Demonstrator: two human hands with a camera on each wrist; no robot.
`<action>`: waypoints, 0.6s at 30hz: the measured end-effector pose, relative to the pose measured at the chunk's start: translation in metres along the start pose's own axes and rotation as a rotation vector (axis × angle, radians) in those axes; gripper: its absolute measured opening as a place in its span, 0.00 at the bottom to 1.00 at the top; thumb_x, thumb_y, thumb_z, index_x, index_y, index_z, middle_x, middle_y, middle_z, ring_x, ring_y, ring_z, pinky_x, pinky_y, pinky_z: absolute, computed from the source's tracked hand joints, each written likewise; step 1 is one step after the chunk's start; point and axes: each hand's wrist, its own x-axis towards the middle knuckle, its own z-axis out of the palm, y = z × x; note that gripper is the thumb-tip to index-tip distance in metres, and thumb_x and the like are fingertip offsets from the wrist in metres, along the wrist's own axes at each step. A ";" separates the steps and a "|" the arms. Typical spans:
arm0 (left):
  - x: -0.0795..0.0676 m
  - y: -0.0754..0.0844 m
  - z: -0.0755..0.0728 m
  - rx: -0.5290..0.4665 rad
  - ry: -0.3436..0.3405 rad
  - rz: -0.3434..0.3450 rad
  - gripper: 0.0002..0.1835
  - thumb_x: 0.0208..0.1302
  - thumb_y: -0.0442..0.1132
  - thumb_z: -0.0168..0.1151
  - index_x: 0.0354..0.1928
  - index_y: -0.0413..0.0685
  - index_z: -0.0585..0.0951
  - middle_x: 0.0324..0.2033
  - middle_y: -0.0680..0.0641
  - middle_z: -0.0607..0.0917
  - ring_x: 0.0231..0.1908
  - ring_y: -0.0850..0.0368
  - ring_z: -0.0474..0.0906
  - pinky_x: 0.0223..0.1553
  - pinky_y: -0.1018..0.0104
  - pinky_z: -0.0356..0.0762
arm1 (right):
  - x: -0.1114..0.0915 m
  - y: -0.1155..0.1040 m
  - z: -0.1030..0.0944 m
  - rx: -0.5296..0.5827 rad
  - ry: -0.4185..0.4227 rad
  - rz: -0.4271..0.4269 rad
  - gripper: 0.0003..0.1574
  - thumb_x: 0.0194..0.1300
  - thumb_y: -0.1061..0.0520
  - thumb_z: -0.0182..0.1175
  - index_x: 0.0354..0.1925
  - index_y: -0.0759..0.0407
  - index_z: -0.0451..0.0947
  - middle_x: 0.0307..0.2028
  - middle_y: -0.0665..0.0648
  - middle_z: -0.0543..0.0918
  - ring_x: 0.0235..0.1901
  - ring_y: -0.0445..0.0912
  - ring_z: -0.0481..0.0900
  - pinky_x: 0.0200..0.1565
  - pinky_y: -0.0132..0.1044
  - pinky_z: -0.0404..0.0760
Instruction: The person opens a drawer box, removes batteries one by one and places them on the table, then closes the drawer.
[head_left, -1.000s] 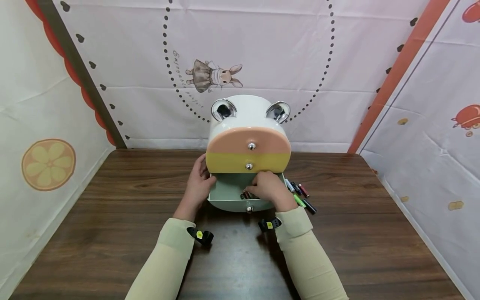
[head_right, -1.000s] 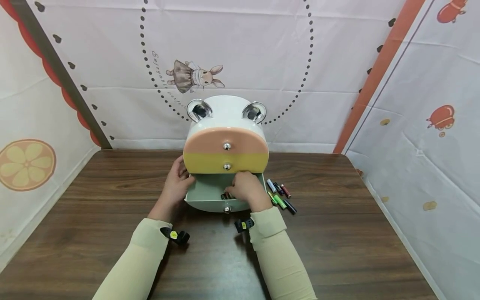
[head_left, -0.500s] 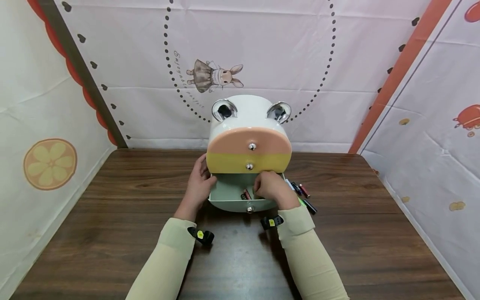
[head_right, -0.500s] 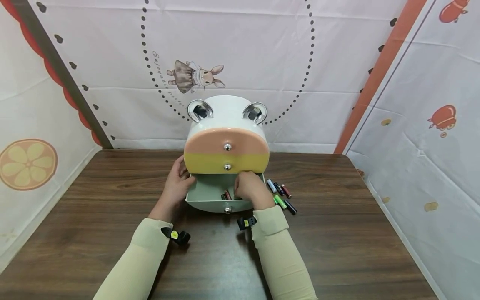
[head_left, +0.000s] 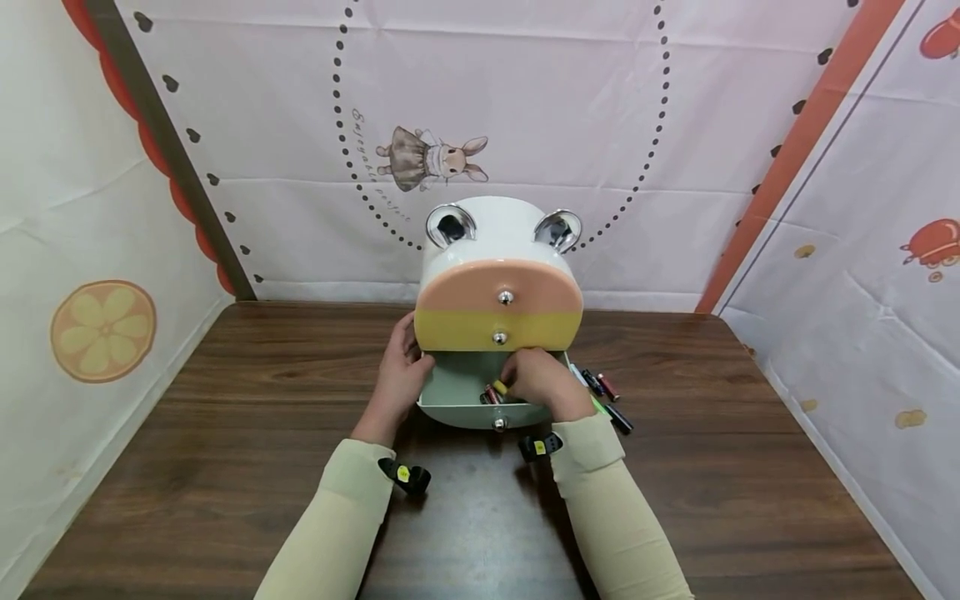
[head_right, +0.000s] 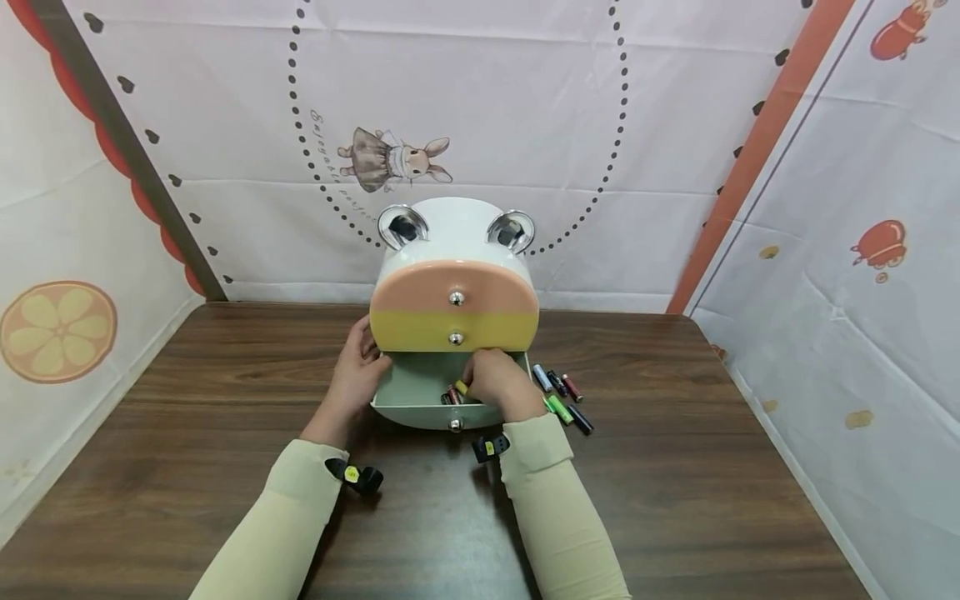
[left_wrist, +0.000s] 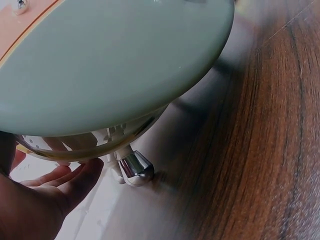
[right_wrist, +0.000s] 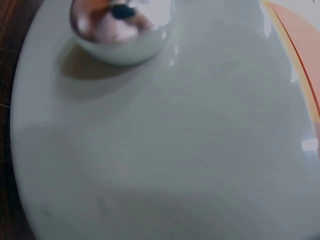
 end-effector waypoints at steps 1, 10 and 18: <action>-0.002 0.004 0.000 -0.002 0.000 -0.004 0.38 0.59 0.27 0.47 0.66 0.70 0.54 0.66 0.49 0.61 0.66 0.49 0.58 0.61 0.48 0.60 | 0.000 0.000 0.000 0.002 -0.002 -0.003 0.05 0.48 0.61 0.65 0.24 0.49 0.83 0.28 0.47 0.82 0.28 0.40 0.72 0.32 0.34 0.72; 0.001 -0.006 0.000 0.009 0.019 -0.004 0.38 0.59 0.28 0.49 0.65 0.74 0.55 0.65 0.50 0.63 0.65 0.50 0.60 0.60 0.49 0.63 | 0.000 -0.002 0.001 0.002 -0.039 -0.038 0.13 0.55 0.64 0.57 0.32 0.48 0.84 0.32 0.47 0.82 0.32 0.40 0.76 0.34 0.35 0.75; -0.008 0.016 0.000 -0.015 0.005 -0.017 0.37 0.58 0.25 0.47 0.67 0.63 0.54 0.66 0.46 0.62 0.65 0.48 0.59 0.62 0.49 0.60 | 0.001 -0.001 0.000 0.022 -0.052 -0.046 0.15 0.54 0.65 0.56 0.31 0.46 0.84 0.30 0.45 0.83 0.29 0.38 0.75 0.31 0.32 0.72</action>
